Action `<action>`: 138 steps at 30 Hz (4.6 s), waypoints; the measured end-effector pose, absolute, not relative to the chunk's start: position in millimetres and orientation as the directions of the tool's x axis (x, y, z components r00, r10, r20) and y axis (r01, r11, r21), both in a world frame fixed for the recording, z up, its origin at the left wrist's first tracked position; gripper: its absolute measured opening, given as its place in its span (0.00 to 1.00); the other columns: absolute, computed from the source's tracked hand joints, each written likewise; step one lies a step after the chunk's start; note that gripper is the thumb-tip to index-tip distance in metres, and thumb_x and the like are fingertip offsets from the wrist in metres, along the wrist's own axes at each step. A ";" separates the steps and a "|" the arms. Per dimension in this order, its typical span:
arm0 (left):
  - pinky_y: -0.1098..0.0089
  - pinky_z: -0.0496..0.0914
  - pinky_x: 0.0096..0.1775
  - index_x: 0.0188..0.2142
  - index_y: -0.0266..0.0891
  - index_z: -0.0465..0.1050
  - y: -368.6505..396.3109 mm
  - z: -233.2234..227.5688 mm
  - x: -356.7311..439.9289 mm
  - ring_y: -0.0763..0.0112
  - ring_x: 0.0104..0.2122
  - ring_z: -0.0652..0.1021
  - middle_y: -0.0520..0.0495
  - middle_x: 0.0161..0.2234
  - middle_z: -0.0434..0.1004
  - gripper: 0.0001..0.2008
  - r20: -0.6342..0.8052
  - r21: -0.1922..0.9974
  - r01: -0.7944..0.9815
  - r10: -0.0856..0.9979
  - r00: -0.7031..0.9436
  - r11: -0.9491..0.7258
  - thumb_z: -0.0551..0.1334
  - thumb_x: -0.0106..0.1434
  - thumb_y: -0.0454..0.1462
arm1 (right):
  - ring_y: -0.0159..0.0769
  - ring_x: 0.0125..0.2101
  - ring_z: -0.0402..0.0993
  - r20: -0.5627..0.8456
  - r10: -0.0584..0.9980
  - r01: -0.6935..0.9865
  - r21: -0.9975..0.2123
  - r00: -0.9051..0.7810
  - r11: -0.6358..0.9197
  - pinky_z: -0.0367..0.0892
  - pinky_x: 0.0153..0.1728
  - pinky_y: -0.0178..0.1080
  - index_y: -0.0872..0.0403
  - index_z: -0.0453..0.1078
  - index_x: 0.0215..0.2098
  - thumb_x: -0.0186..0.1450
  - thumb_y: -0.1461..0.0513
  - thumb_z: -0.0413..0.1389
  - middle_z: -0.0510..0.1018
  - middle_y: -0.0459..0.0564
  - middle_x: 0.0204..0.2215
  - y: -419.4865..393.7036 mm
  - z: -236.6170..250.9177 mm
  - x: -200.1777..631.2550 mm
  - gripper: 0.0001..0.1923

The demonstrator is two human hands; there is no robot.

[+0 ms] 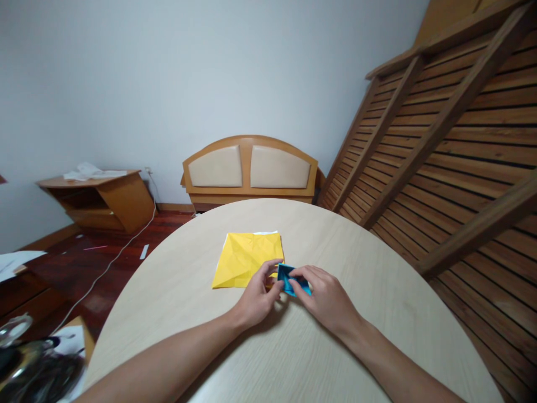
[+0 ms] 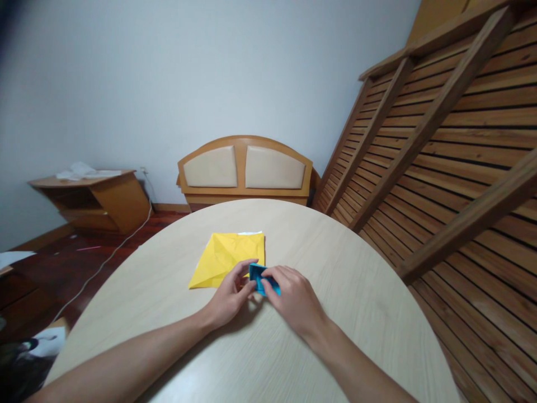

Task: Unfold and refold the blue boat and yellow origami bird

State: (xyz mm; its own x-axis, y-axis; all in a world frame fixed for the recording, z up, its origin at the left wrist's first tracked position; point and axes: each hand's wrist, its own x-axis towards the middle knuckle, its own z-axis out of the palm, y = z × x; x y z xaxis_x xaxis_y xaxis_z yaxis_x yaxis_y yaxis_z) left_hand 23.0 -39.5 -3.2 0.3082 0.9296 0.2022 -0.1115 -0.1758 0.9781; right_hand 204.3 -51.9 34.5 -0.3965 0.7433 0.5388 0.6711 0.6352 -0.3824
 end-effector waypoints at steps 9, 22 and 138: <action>0.73 0.70 0.27 0.47 0.35 0.71 -38.8 0.9 23.8 0.76 0.24 0.72 0.46 0.36 0.75 0.25 0.160 0.985 0.015 0.947 0.278 -0.171 0.60 0.65 0.54 | 0.41 0.38 0.76 0.530 0.743 0.664 -0.385 -0.409 0.641 0.72 0.41 0.44 0.52 0.69 0.38 0.69 0.67 0.52 0.79 0.50 0.35 -52.6 29.7 196.7 0.05; 0.71 0.69 0.30 0.40 0.35 0.73 -35.9 -5.2 20.7 0.69 0.29 0.74 0.45 0.31 0.75 0.16 0.204 0.947 0.187 0.940 0.272 -0.260 0.61 0.66 0.47 | 0.39 0.31 0.79 0.467 0.883 0.434 -0.804 0.039 0.406 0.70 0.27 0.36 0.52 0.67 0.39 0.71 0.51 0.51 0.80 0.51 0.31 -43.3 30.7 204.7 0.13; 0.73 0.60 0.22 0.24 0.38 0.67 -38.1 38.0 -3.2 0.73 0.21 0.64 0.52 0.20 0.64 0.11 -0.132 0.980 0.191 0.916 0.379 0.062 0.61 0.56 0.43 | 0.31 0.32 0.75 0.648 0.184 0.306 0.080 -0.739 0.949 0.64 0.59 0.50 0.51 0.70 0.37 0.74 0.66 0.44 0.79 0.44 0.30 -58.3 47.7 209.0 0.14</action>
